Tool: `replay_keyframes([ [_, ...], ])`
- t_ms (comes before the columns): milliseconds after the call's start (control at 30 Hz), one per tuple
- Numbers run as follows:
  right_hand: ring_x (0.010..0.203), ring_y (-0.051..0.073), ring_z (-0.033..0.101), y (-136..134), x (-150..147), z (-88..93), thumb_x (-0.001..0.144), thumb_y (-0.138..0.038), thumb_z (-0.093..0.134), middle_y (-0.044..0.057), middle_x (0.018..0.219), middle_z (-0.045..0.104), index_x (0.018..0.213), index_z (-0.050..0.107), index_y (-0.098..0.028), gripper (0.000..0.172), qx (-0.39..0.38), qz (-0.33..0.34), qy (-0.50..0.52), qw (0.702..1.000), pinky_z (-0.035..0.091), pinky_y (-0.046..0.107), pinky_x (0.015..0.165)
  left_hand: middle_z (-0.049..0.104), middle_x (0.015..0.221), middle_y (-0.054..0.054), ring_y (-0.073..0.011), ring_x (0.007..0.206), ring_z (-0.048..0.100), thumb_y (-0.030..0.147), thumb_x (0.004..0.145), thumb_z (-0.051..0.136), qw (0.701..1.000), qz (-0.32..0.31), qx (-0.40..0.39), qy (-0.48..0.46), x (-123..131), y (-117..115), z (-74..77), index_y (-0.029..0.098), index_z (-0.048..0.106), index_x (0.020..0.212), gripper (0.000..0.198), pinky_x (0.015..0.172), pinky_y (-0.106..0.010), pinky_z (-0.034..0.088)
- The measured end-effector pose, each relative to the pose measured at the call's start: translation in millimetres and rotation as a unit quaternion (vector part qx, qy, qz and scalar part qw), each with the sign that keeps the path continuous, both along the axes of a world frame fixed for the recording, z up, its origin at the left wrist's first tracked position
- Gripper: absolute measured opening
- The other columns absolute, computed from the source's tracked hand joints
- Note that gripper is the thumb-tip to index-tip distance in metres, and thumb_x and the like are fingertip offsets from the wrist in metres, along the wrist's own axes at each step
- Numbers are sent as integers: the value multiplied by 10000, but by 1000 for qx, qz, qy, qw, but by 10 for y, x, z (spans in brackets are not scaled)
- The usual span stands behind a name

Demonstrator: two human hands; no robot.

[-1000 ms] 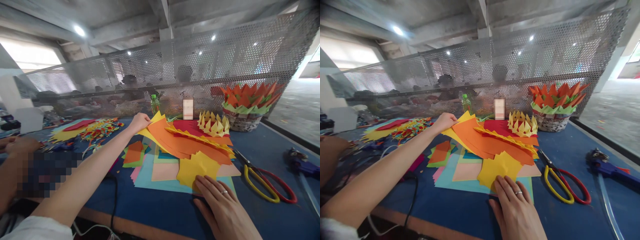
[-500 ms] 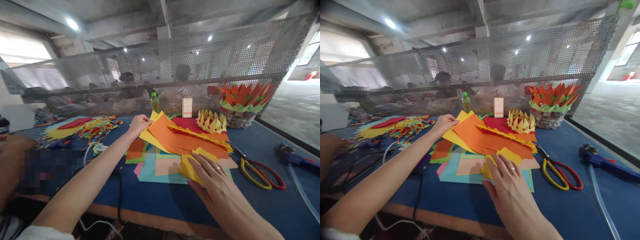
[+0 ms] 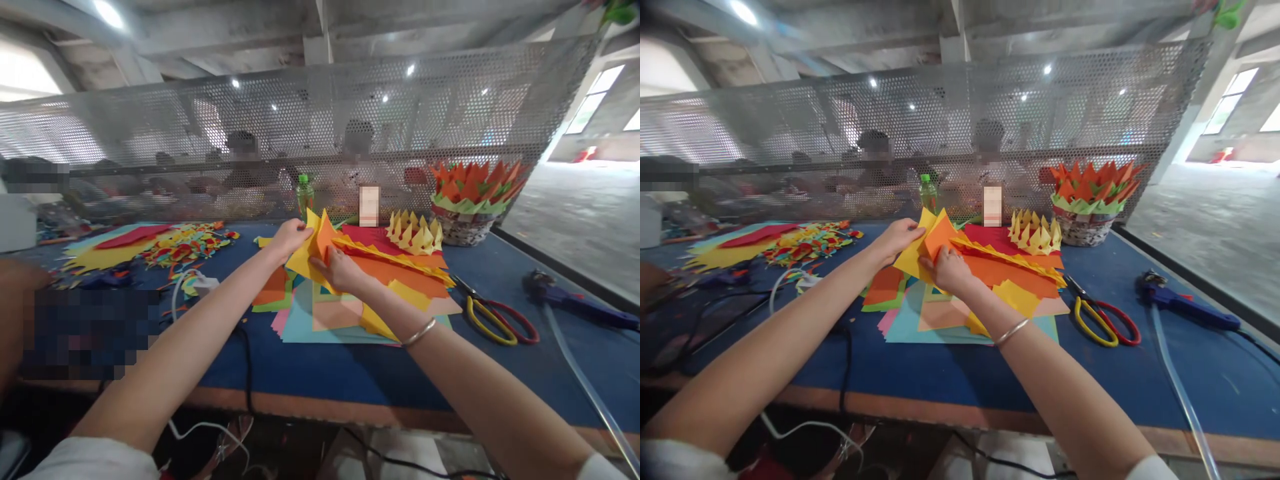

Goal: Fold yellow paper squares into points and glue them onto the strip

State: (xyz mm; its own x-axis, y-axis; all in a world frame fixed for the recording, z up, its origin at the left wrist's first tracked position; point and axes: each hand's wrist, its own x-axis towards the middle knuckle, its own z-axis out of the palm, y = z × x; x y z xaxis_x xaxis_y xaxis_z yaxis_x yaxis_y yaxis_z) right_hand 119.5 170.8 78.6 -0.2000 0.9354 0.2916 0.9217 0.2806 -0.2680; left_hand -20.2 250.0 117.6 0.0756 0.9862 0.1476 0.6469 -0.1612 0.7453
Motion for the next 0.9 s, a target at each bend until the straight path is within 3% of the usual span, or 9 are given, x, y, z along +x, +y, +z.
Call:
replay_keyframes([
  [200,1084,223,661,156,-23,-75,980,-394,638,85,1285,634,1290,596,-185,376,-28,-30,44,998,575,444,910,638,1247,-92,-229,1057,660,382,979,639,1000,2,2,15,-32,39,12,165,606,1256,354,892,-437,582],
  [533,1136,242,642,65,-132,-270,975,-391,645,93,1332,612,1313,585,-189,399,-55,-117,4,992,559,473,947,637,1247,-92,-228,1056,660,380,978,640,998,-7,-43,46,-136,120,-101,168,603,1260,354,890,-434,583],
  [767,1112,234,651,89,-5,-163,973,-389,648,91,1307,624,1298,593,-183,389,-98,-109,-41,988,566,460,930,647,1226,-88,-216,1023,671,363,976,647,986,-109,-119,40,-177,-52,-129,166,605,1256,346,865,-416,592],
  [900,1097,229,657,181,135,-40,974,-390,648,90,1295,629,1293,595,-182,385,-105,-87,-40,990,571,448,918,643,1242,-88,-226,1042,667,364,972,651,985,-121,-111,57,-268,-118,-83,164,607,1255,350,878,-424,588],
])
